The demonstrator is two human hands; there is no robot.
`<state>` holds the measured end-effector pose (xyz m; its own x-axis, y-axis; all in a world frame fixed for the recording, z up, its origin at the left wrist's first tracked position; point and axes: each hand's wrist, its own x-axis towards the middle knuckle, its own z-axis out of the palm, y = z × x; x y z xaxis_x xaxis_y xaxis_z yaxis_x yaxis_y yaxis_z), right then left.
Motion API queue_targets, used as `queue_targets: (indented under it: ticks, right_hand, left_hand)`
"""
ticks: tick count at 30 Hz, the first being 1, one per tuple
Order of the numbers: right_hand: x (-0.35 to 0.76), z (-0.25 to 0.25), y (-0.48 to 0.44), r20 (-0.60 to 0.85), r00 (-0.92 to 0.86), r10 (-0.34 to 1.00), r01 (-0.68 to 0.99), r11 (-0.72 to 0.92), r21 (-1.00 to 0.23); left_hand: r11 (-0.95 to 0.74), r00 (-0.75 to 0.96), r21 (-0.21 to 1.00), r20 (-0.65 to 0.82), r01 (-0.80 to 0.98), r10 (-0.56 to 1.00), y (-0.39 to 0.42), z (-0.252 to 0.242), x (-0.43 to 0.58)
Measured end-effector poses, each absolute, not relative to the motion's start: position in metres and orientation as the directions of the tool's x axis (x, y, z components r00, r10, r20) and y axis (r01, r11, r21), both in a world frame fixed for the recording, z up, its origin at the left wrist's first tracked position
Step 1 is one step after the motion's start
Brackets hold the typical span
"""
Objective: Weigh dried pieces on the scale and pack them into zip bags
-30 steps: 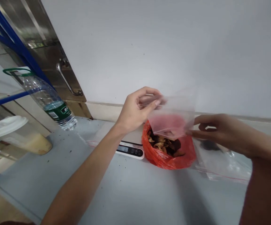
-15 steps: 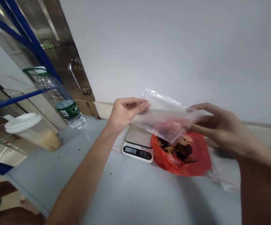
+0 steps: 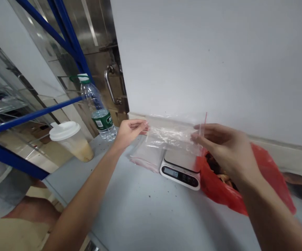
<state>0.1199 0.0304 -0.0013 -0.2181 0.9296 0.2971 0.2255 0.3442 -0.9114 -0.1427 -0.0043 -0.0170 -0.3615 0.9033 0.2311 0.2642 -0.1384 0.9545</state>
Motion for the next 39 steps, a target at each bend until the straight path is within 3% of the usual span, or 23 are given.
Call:
queue_targets:
  ticks: [3, 7, 9, 12, 16, 21, 27, 32, 34, 37, 39]
  right_hand:
    - [0.098, -0.002, 0.027, 0.476, -0.081, 0.876, 0.324, 0.475, -0.818]
    - [0.059, -0.011, 0.019, 0.707, -0.288, 0.646, 0.47, 0.739, -0.483]
    - [0.035, -0.023, 0.013, 0.683, -0.453, 0.574, 0.483, 0.801, -0.354]
    - [0.003, -0.044, 0.002, 0.444, -0.664, 0.602, 0.532, 0.797, -0.285]
    - [-0.017, -0.064, -0.011, 0.1, -0.78, 0.618, 0.574, 0.77, -0.277]
    - [-0.017, -0.072, -0.016, -0.044, -0.774, 0.632, 0.608, 0.721, -0.332]
    - [-0.012, -0.076, -0.017, -0.007, -0.795, 0.606, 0.566, 0.739, -0.366]
    - [0.023, -0.074, -0.012, 0.255, -0.882, 0.397, 0.283, 0.878, -0.386]
    - [0.049, -0.063, -0.009, 0.37, -0.852, 0.37, 0.227, 0.898, -0.376]
    - [0.097, -0.033, -0.005, 0.445, -0.757, 0.479, 0.303, 0.86, -0.409]
    - [0.13, -0.011, 0.0, 0.398, -0.661, 0.636, 0.44, 0.758, -0.482]
  left_hand:
    - [-0.053, -0.444, 0.924, 0.233, 0.38, 0.865, -0.01, -0.031, -0.167]
    - [0.085, -0.488, 0.908, 0.139, 0.409, 0.862, -0.021, -0.053, -0.194]
    - [0.145, -0.483, 0.91, 0.067, 0.388, 0.873, -0.025, -0.064, -0.201]
    - [0.189, -0.431, 0.913, -0.016, 0.362, 0.902, -0.027, -0.078, -0.205]
    - [0.183, -0.336, 0.902, -0.045, 0.39, 0.941, -0.026, -0.088, -0.205]
    - [0.132, -0.249, 0.855, -0.004, 0.501, 0.968, -0.021, -0.095, -0.207]
    - [0.023, -0.152, 0.718, 0.116, 0.696, 0.981, -0.019, -0.101, -0.203]
    - [-0.114, -0.006, 0.555, 0.209, 0.824, 0.978, -0.022, -0.094, -0.195]
    - [-0.155, 0.027, 0.499, 0.254, 0.853, 0.967, -0.021, -0.087, -0.19]
    - [-0.219, 0.068, 0.426, 0.341, 0.878, 0.937, -0.015, -0.07, -0.173]
    - [-0.321, 0.159, 0.356, 0.416, 0.878, 0.895, -0.01, -0.055, -0.152]
